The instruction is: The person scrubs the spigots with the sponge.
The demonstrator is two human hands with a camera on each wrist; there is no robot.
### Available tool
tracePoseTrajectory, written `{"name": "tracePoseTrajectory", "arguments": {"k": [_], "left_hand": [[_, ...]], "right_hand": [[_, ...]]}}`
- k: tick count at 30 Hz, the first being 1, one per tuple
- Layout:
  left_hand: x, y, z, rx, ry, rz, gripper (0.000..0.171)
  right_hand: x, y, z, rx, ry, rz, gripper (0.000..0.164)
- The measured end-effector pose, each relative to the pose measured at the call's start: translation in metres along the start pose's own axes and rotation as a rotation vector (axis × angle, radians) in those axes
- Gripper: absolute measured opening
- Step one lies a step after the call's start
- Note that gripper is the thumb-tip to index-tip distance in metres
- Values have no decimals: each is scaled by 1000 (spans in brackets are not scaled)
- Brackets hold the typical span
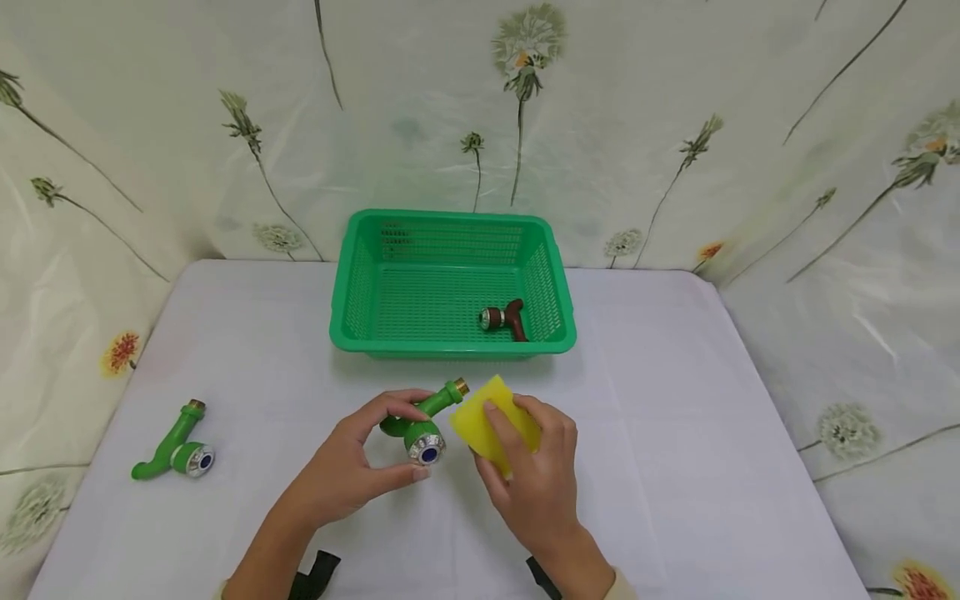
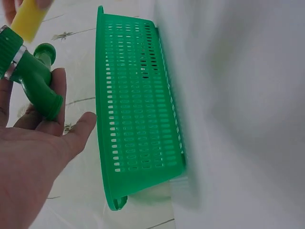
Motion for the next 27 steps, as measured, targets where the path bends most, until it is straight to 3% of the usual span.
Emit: {"name": "tracePoseTrajectory", "arguments": {"k": [9,17,21,27], "left_hand": [[10,-1,14,-79,-35,68,47],[8,0,15,-91,-69,46,45],[6,0,15,-100,-88,24,46],[8,0,15,-96,-114,39,49]], "right_hand": [[-7,-2,3,-36,44,-19,43],[5,3,5,-31,58,-10,41],[11,2,3,-17,64,3,51],[9,0,0,1,40,31,39]]}}
Point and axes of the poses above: each hand's wrist, its own y-axis away from the middle knuckle, its own z-axis out of the palm, x = y × z, the point moved 7 cm from there along -y, towards the middle knuckle, and after that the axes turned 7 degrees about z, right-handed, at the moved point
